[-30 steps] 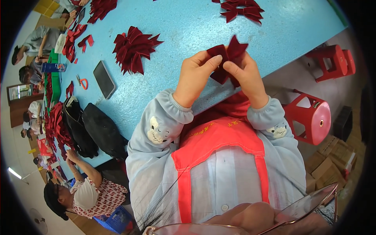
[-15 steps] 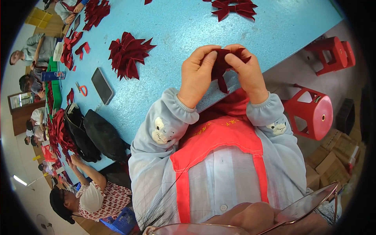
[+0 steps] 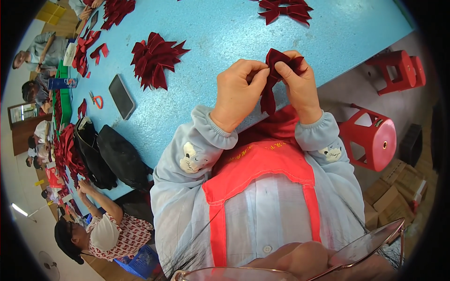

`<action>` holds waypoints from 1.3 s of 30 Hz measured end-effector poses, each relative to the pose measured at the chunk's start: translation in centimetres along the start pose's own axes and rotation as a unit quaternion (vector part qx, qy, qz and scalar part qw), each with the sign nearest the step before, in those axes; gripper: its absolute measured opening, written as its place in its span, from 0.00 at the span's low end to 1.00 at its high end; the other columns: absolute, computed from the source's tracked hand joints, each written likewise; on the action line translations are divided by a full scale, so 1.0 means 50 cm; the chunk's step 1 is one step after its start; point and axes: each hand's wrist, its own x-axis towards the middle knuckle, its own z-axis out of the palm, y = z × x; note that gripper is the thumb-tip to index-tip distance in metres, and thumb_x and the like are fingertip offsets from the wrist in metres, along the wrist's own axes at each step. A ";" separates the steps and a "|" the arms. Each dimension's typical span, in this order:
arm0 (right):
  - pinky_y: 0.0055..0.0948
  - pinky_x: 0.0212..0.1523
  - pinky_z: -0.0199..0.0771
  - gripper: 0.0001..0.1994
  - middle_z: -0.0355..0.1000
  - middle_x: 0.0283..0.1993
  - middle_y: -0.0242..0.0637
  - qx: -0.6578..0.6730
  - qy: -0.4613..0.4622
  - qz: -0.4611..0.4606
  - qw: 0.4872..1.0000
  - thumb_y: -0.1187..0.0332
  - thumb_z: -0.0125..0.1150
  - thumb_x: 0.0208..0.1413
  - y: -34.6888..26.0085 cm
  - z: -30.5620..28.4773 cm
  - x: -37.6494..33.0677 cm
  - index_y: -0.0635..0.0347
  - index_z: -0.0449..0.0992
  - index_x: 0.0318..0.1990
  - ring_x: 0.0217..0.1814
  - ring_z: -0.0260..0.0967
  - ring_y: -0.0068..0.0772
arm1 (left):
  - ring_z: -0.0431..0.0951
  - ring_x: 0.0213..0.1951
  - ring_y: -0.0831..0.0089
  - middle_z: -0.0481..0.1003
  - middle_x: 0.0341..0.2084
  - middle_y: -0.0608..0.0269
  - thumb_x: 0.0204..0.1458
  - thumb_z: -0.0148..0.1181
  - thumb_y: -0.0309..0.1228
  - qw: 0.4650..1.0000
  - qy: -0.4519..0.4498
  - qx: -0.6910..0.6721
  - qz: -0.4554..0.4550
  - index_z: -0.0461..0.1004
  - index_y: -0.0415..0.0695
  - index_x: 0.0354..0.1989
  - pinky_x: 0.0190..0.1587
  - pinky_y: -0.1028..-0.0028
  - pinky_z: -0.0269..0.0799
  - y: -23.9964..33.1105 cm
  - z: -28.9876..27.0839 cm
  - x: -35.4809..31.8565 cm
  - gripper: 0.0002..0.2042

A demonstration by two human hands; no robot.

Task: Folding and assembling small red fabric pieces into decorative bow shapes.

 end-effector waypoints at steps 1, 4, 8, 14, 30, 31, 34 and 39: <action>0.21 0.38 0.67 0.07 0.70 0.35 0.30 0.000 -0.001 0.001 1.000 0.75 0.58 0.52 -0.001 0.001 -0.001 0.61 0.69 0.39 0.35 0.66 0.19 | 0.72 0.24 0.83 0.75 0.24 0.64 0.49 0.58 0.24 1.000 0.000 0.002 -0.015 0.75 0.36 0.32 0.25 0.82 0.67 0.003 -0.001 0.000 0.04; 0.21 0.39 0.67 0.07 0.70 0.35 0.30 -0.039 -0.004 -0.019 0.999 0.77 0.58 0.51 -0.004 0.006 -0.006 0.62 0.70 0.38 0.35 0.66 0.20 | 0.74 0.23 0.77 0.75 0.23 0.59 0.46 0.59 0.25 0.999 0.001 0.006 -0.047 0.76 0.37 0.28 0.26 0.78 0.69 0.007 -0.004 0.000 0.04; 0.22 0.40 0.67 0.06 0.70 0.35 0.31 -0.044 -0.011 -0.020 0.999 0.78 0.58 0.51 -0.007 0.006 -0.008 0.63 0.70 0.37 0.35 0.66 0.20 | 0.74 0.23 0.76 0.75 0.21 0.59 0.46 0.59 0.25 0.998 -0.006 0.027 -0.050 0.75 0.36 0.29 0.25 0.77 0.69 0.011 -0.005 0.002 0.05; 0.22 0.40 0.67 0.06 0.70 0.35 0.32 -0.035 -0.006 -0.025 0.999 0.79 0.57 0.50 -0.007 0.005 -0.010 0.63 0.70 0.37 0.36 0.66 0.21 | 0.74 0.21 0.78 0.75 0.20 0.60 0.45 0.59 0.25 0.998 -0.008 0.014 -0.063 0.75 0.36 0.27 0.24 0.77 0.69 0.011 -0.003 0.004 0.05; 0.25 0.44 0.67 0.07 0.69 0.38 0.34 0.037 -0.010 -0.020 0.999 0.75 0.56 0.53 0.005 0.003 -0.005 0.61 0.68 0.39 0.41 0.66 0.25 | 0.71 0.23 0.84 0.74 0.20 0.66 0.48 0.56 0.27 0.981 -0.032 -0.137 -0.137 0.73 0.35 0.30 0.23 0.81 0.66 0.013 -0.002 0.006 0.06; 0.25 0.44 0.67 0.07 0.70 0.38 0.34 0.016 -0.016 -0.023 0.999 0.75 0.56 0.53 0.004 0.001 -0.005 0.61 0.68 0.39 0.41 0.67 0.25 | 0.71 0.24 0.84 0.74 0.21 0.66 0.49 0.56 0.27 0.974 -0.058 -0.140 -0.171 0.73 0.35 0.31 0.24 0.82 0.66 0.015 -0.004 0.008 0.06; 0.25 0.44 0.67 0.07 0.70 0.39 0.34 0.016 -0.011 -0.004 1.000 0.74 0.56 0.54 0.000 0.005 -0.004 0.61 0.68 0.40 0.41 0.67 0.24 | 0.69 0.24 0.84 0.73 0.22 0.67 0.50 0.55 0.27 0.972 -0.064 -0.165 -0.153 0.72 0.36 0.32 0.25 0.82 0.65 -0.006 -0.002 0.013 0.07; 0.23 0.41 0.68 0.08 0.71 0.38 0.34 0.044 0.036 0.084 0.995 0.71 0.55 0.55 -0.022 0.012 -0.004 0.62 0.69 0.42 0.39 0.68 0.23 | 0.70 0.30 0.84 0.73 0.30 0.70 0.52 0.54 0.27 0.954 -0.080 -0.204 -0.207 0.72 0.39 0.35 0.33 0.82 0.66 -0.017 -0.002 0.012 0.06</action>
